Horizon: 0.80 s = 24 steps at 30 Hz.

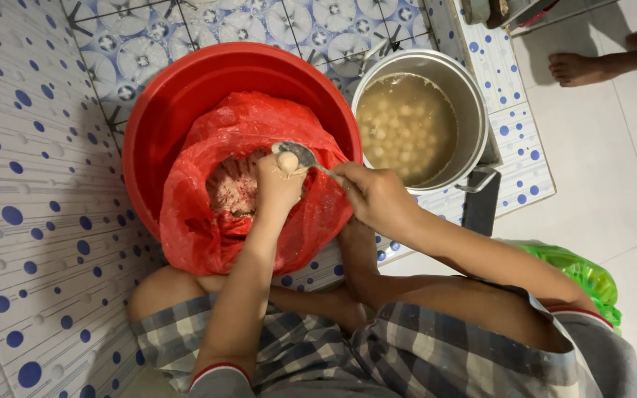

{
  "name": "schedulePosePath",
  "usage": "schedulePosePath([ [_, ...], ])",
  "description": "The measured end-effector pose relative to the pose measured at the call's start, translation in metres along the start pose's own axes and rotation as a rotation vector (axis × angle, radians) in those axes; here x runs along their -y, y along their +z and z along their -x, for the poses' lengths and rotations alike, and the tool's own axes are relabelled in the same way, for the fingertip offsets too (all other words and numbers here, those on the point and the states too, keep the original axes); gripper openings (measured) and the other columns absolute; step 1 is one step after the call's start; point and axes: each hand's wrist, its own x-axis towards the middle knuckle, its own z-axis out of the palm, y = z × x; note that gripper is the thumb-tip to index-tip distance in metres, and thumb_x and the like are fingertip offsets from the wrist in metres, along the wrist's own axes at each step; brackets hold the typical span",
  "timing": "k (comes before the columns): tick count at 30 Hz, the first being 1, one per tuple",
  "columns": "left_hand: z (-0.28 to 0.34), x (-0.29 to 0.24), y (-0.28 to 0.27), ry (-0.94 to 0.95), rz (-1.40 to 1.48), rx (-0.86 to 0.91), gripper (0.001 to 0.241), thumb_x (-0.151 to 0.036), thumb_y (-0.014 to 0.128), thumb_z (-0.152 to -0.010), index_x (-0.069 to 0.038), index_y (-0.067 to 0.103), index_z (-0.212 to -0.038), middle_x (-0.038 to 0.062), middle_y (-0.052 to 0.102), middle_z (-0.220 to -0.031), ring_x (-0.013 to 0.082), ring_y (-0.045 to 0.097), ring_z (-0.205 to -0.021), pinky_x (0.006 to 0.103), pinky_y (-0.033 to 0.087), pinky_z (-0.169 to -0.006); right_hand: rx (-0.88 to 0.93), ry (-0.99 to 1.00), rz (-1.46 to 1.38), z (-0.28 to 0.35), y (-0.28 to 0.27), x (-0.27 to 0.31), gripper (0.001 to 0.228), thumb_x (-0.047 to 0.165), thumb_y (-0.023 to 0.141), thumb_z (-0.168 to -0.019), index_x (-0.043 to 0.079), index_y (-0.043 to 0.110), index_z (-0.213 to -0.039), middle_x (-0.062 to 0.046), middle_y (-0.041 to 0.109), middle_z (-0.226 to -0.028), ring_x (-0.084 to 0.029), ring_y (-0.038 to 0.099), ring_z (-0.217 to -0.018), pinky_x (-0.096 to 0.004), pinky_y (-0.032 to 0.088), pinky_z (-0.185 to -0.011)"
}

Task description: A person is manually forming meatballs by squeezing meat paste through their hand and scooping it into a pot of water using a spoon.

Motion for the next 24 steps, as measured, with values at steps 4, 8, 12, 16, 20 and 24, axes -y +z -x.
schedulePosePath([
  [4,0.012,0.003,-0.005,0.187,-0.294,-0.092,0.010,-0.010,0.070,-0.081,-0.005,0.075,-0.075,0.015,0.066,-0.060,0.0302,0.068,-0.060,0.0322,0.048,-0.048,0.145,0.341,-0.421,0.008,0.024,-0.035,0.014,0.007,0.063,-0.097,0.010,0.075,-0.103,-0.007,0.068,-0.066,-0.021,0.064,-0.060,-0.030,0.051,-0.055],
  [8,0.030,-0.026,-0.009,0.255,-0.407,-0.065,0.014,-0.010,0.067,-0.086,0.000,0.074,-0.080,0.022,0.070,-0.070,0.0475,0.070,-0.078,0.0571,0.053,-0.062,0.160,0.797,-1.027,0.007,0.038,-0.062,0.007,0.005,0.063,-0.094,0.001,0.068,-0.097,-0.008,0.047,-0.048,-0.006,0.034,-0.029,-0.019,0.025,-0.028],
  [12,-0.002,0.042,-0.009,0.331,-0.511,-0.060,0.015,-0.018,0.078,-0.082,-0.003,0.073,-0.080,0.021,0.071,-0.074,0.0485,0.069,-0.081,0.0624,0.054,-0.068,0.073,0.753,-1.034,0.012,0.039,-0.110,0.013,0.006,0.062,-0.094,0.000,0.070,-0.103,-0.006,0.050,-0.050,-0.003,0.037,-0.034,-0.016,0.027,-0.028],
  [16,-0.015,0.074,-0.015,0.262,-0.401,-0.067,0.019,-0.020,0.083,-0.080,-0.006,0.070,-0.075,0.019,0.067,-0.068,0.0372,0.070,-0.069,0.0488,0.052,-0.055,-0.229,0.645,-0.529,0.027,0.047,-0.204,0.010,0.010,0.065,-0.090,0.008,0.075,-0.092,-0.005,0.058,-0.052,-0.010,0.047,-0.044,-0.023,0.033,-0.042],
  [20,-0.032,0.089,-0.021,0.021,-0.224,-0.037,0.017,-0.014,0.078,-0.085,-0.005,0.068,-0.076,0.017,0.063,-0.056,0.0240,0.059,-0.041,0.0396,0.050,-0.028,-0.255,0.642,0.025,0.048,0.053,-0.303,0.016,0.019,0.069,-0.098,0.016,0.079,-0.110,-0.008,0.070,-0.066,-0.029,0.073,-0.071,-0.040,0.055,-0.064],
  [24,-0.038,0.100,-0.018,-0.053,-0.197,-0.027,0.019,-0.017,0.076,-0.088,-0.007,0.066,-0.076,0.018,0.062,-0.056,0.0240,0.057,-0.039,0.0409,0.050,-0.028,-0.225,0.653,0.167,0.050,0.050,-0.328,0.020,0.018,0.068,-0.099,0.017,0.078,-0.116,-0.007,0.073,-0.073,-0.031,0.074,-0.078,-0.043,0.059,-0.071],
])
